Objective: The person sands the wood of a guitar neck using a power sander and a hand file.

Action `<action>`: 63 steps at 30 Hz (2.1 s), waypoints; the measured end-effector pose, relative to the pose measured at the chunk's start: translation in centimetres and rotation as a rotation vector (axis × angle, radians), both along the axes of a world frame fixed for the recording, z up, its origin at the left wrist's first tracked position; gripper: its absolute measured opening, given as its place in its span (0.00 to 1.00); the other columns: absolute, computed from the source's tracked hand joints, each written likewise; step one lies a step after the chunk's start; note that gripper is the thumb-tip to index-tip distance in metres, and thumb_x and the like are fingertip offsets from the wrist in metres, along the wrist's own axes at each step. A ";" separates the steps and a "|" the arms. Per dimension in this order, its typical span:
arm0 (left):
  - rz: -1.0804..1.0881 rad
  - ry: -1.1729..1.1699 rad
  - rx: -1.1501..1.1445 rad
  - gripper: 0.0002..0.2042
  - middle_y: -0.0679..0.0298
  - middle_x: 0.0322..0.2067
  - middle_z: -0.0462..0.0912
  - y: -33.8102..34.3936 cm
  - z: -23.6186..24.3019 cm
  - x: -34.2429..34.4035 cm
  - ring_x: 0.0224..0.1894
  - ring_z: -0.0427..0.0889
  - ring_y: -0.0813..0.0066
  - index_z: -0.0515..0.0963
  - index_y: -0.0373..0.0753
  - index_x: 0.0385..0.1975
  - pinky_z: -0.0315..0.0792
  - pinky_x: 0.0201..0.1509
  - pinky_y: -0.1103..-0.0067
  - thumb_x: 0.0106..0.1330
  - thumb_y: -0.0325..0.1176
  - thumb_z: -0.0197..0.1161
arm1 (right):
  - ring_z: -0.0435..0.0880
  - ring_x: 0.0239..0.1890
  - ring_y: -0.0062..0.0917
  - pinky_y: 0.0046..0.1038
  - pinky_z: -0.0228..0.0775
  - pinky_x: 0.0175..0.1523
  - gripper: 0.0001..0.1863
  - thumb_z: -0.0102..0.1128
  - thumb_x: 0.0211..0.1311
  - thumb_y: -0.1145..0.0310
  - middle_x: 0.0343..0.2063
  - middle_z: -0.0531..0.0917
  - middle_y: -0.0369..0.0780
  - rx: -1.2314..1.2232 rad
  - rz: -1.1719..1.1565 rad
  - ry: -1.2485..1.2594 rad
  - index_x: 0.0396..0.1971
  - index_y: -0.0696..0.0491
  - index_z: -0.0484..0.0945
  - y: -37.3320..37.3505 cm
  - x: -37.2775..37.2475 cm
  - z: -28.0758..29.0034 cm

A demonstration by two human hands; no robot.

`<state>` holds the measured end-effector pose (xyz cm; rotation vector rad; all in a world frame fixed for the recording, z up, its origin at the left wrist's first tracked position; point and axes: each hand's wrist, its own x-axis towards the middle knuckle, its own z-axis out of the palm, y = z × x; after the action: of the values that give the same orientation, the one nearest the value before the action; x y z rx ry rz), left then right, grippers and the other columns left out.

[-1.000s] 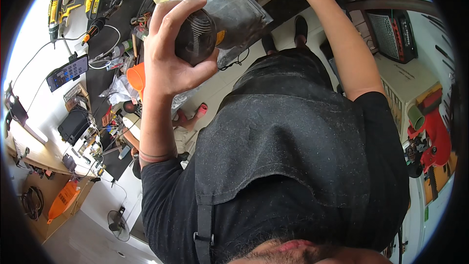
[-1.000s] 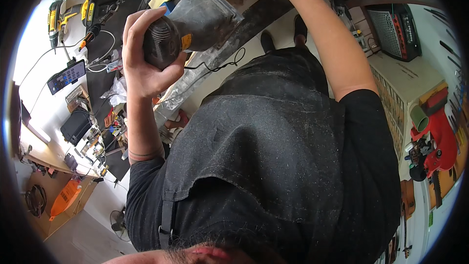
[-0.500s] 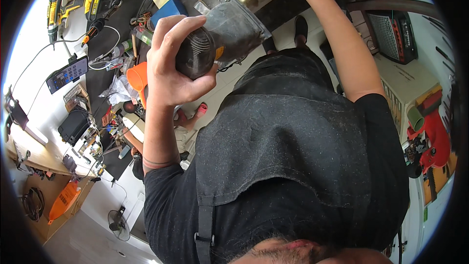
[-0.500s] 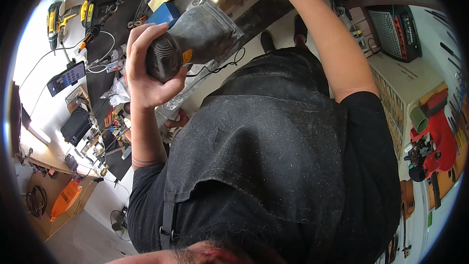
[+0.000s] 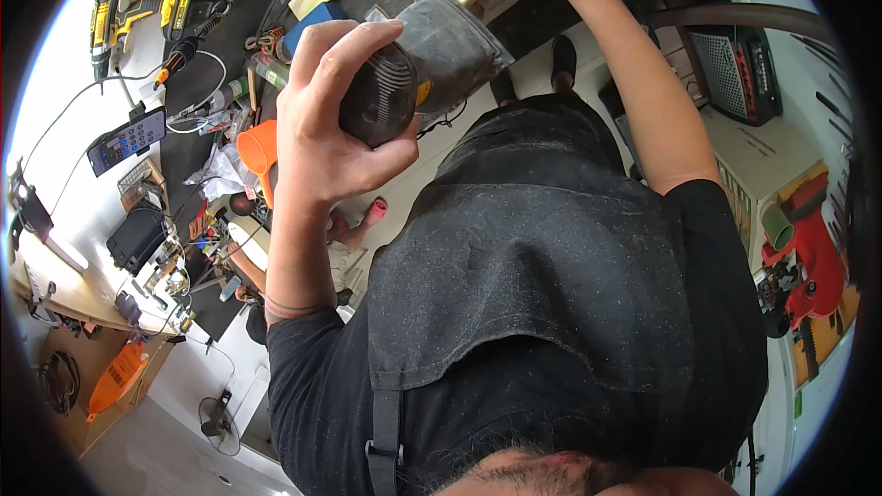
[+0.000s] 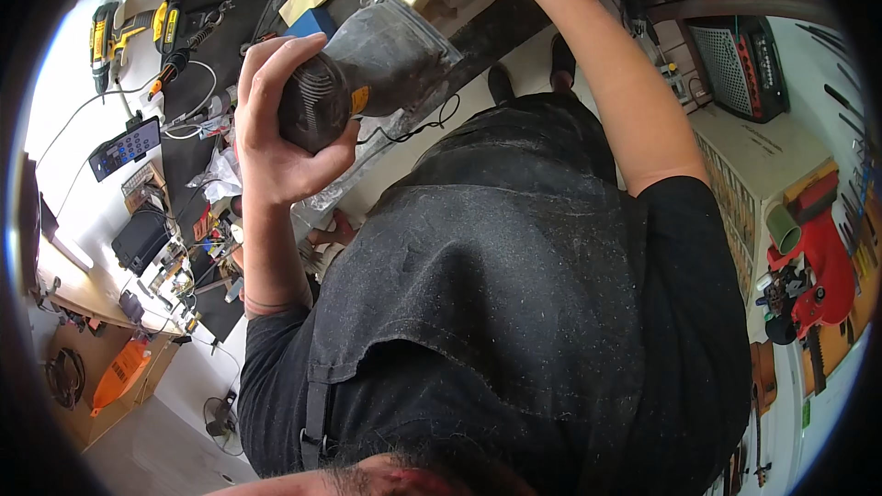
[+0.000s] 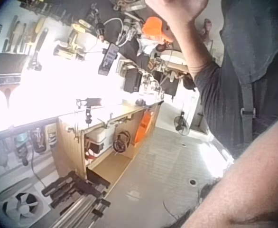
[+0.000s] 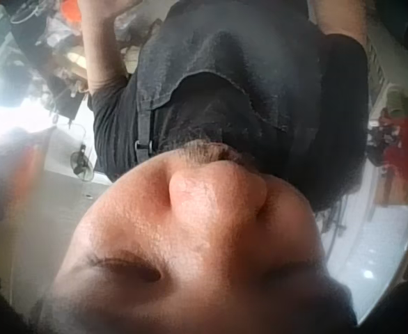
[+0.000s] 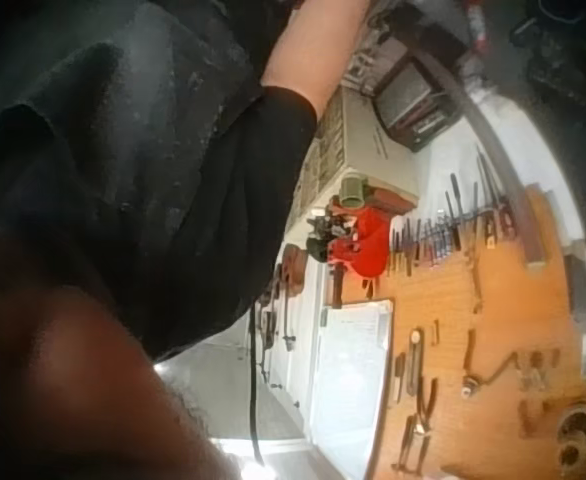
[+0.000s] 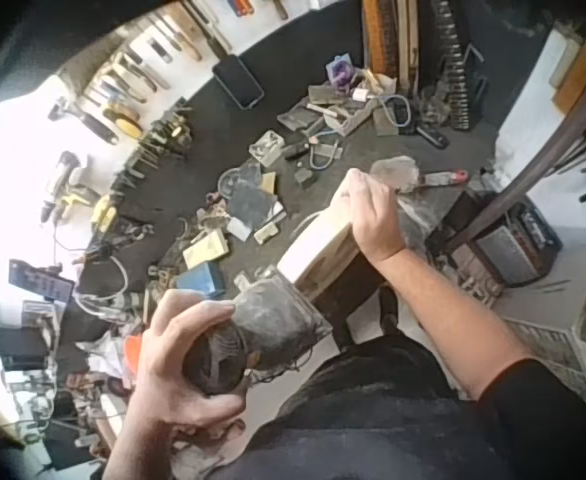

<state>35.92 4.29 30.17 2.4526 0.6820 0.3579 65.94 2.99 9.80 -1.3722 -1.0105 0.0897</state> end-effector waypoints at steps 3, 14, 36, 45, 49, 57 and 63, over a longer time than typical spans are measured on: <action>-0.028 -0.021 0.032 0.38 0.53 0.50 0.82 0.1 0.0 0.2 0.49 0.85 0.57 0.83 0.40 0.60 0.80 0.56 0.67 0.38 0.29 0.76 | 0.81 0.31 0.52 0.45 0.69 0.38 0.23 0.43 0.85 0.66 0.25 0.81 0.52 -0.008 0.053 0.046 0.27 0.61 0.75 -0.3 0.1 0.2; -0.018 -0.105 0.069 0.38 0.54 0.48 0.83 -0.1 -1.1 0.2 0.46 0.86 0.57 0.83 0.41 0.60 0.82 0.51 0.68 0.38 0.29 0.76 | 0.81 0.31 0.51 0.46 0.68 0.38 0.22 0.43 0.85 0.66 0.25 0.80 0.51 -0.016 0.030 0.048 0.27 0.61 0.74 -0.1 -0.1 0.4; 0.020 -0.159 0.045 0.38 0.52 0.47 0.82 -0.6 -1.8 -0.4 0.50 0.82 0.53 0.81 0.37 0.59 0.78 0.57 0.64 0.37 0.28 0.74 | 0.81 0.33 0.53 0.47 0.68 0.38 0.21 0.43 0.85 0.68 0.26 0.80 0.53 -0.016 0.000 -0.116 0.29 0.61 0.75 -0.2 0.4 -0.4; 0.077 -0.156 0.004 0.38 0.53 0.48 0.81 -1.2 -2.1 -0.6 0.51 0.82 0.54 0.80 0.37 0.59 0.77 0.58 0.64 0.38 0.29 0.75 | 0.81 0.30 0.51 0.45 0.68 0.36 0.22 0.43 0.85 0.67 0.24 0.80 0.53 -0.047 0.066 0.040 0.26 0.60 0.74 -0.3 0.2 0.3; 0.094 -0.173 0.011 0.37 0.53 0.48 0.81 -1.1 -2.2 0.1 0.51 0.82 0.54 0.80 0.37 0.59 0.77 0.58 0.64 0.38 0.29 0.75 | 0.81 0.30 0.51 0.45 0.68 0.36 0.22 0.43 0.85 0.67 0.24 0.80 0.52 -0.031 0.016 -0.001 0.26 0.60 0.74 -0.2 0.2 0.0; 0.050 -0.118 0.059 0.37 0.53 0.47 0.83 0.0 -1.2 0.7 0.50 0.84 0.55 0.82 0.38 0.58 0.79 0.57 0.65 0.38 0.29 0.75 | 0.81 0.29 0.51 0.46 0.68 0.36 0.22 0.43 0.84 0.67 0.24 0.80 0.52 -0.027 0.006 -0.014 0.26 0.61 0.75 0.0 0.1 0.4; -0.070 -0.086 0.066 0.37 0.53 0.47 0.83 1.3 -0.5 0.3 0.46 0.87 0.56 0.83 0.40 0.58 0.82 0.50 0.67 0.37 0.30 0.75 | 0.81 0.30 0.53 0.46 0.68 0.36 0.21 0.44 0.84 0.68 0.24 0.80 0.52 -0.033 0.062 0.032 0.26 0.61 0.74 -0.3 0.2 0.5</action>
<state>36.25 5.63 29.62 2.4998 0.5552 0.4630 66.14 2.72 10.29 -1.3655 -1.0294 0.1746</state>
